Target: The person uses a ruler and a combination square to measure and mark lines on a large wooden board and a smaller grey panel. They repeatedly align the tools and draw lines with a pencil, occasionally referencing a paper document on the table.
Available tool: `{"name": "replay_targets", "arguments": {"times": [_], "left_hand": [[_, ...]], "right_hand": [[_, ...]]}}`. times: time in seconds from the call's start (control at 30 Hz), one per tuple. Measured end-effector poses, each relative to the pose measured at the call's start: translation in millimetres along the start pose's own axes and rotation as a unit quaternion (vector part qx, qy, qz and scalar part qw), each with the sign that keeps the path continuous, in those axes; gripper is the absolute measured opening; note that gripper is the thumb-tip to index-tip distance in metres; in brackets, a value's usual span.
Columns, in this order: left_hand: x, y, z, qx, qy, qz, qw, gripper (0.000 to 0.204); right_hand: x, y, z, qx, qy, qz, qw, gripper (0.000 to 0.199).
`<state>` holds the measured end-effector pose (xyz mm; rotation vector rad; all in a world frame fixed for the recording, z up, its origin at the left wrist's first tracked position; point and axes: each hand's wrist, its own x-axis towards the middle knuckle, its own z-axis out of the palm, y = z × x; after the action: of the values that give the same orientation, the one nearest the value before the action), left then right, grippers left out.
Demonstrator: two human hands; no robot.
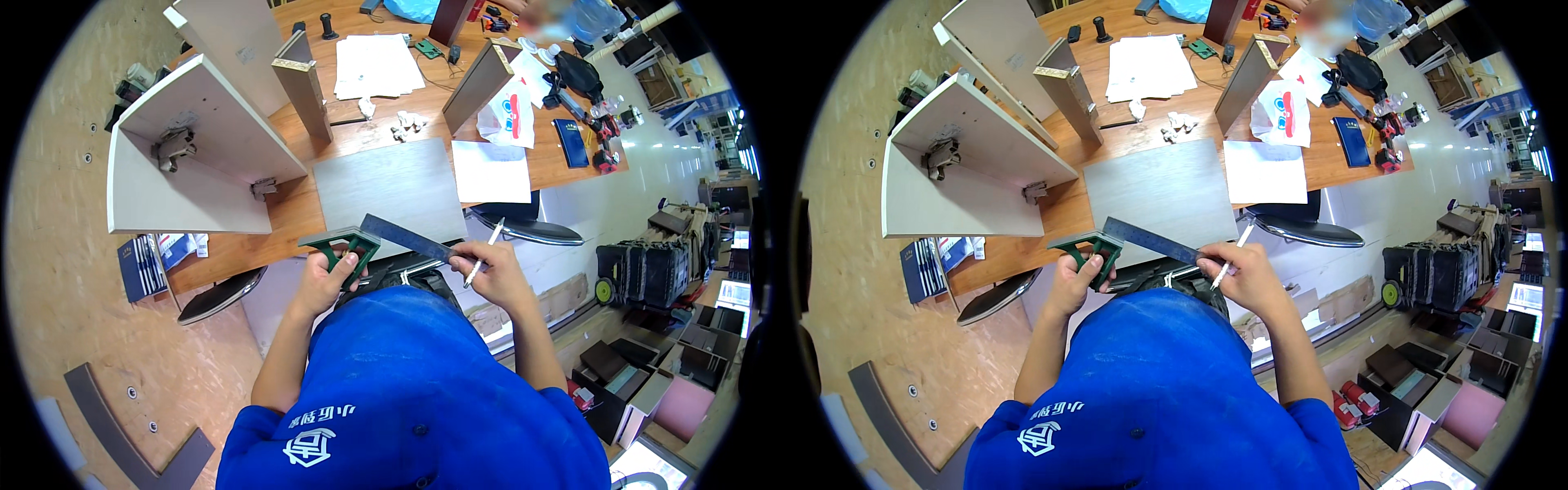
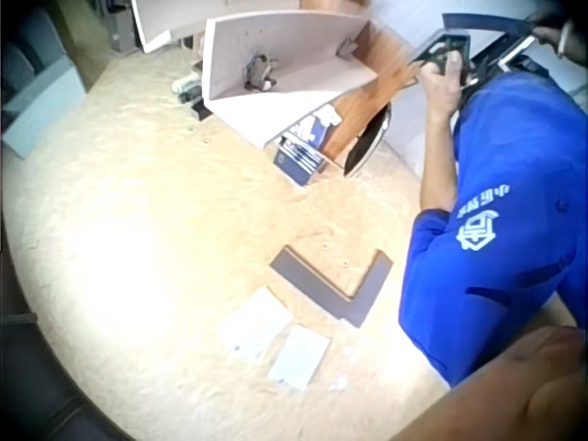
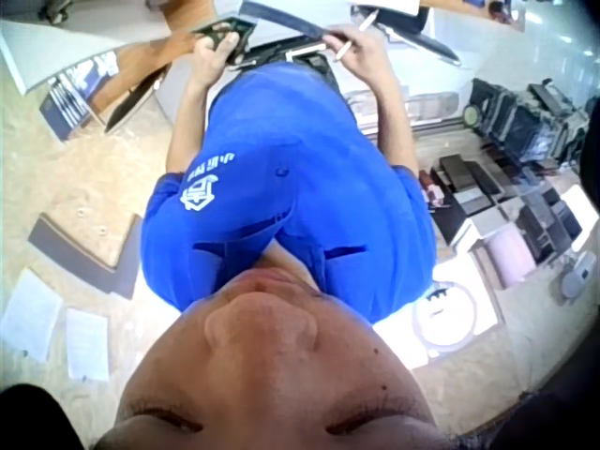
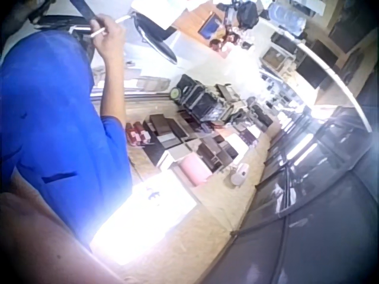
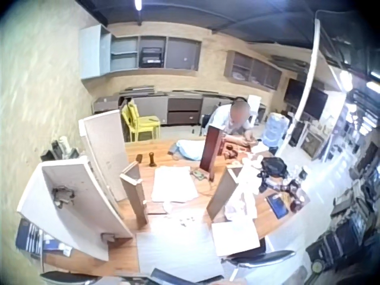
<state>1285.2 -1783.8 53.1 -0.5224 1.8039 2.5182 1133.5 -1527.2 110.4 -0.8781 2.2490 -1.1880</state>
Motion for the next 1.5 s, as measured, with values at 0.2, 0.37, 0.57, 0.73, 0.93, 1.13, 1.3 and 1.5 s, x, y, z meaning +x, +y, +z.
{"name": "replay_targets", "arguments": {"times": [0.2, 0.37, 0.57, 0.73, 0.93, 1.13, 1.3, 1.5], "left_hand": [[0, 2, 18, 0.026, -0.017, -0.012, 0.999, 0.032], [-1, 0, 24, 0.031, -0.038, -0.054, 0.997, 0.032], [-3, -7, 35, 0.007, -0.001, -0.09, 0.996, 0.035], [-5, -12, 40, -0.042, -0.007, -0.107, 0.993, 0.034], [-8, -16, 39, -0.062, -0.023, -0.088, 0.994, 0.034], [-10, -17, 40, -0.068, 0.003, -0.073, 0.995, 0.037], [-9, -13, 42, -0.045, -0.011, -0.078, 0.996, 0.036], [-17, -11, 42, -0.023, -0.013, -0.05, 0.998, 0.034]], "right_hand": [[-13, 13, -23, -0.005, -0.012, -0.005, 1.0, 0.015], [-20, 25, -29, 0.002, -0.013, -0.015, 1.0, 0.015], [-22, 40, -27, 0.002, -0.025, -0.012, 1.0, 0.016], [-24, 49, -18, 0.037, -0.042, -0.006, 0.998, 0.015], [-25, 54, -14, 0.038, -0.045, -0.02, 0.998, 0.014], [-34, 59, -15, 0.032, -0.041, -0.039, 0.998, 0.013], [-35, 56, -11, 0.018, -0.032, -0.05, 0.998, 0.013], [-39, 44, -6, 0.009, -0.02, -0.042, 0.999, 0.013]]}}
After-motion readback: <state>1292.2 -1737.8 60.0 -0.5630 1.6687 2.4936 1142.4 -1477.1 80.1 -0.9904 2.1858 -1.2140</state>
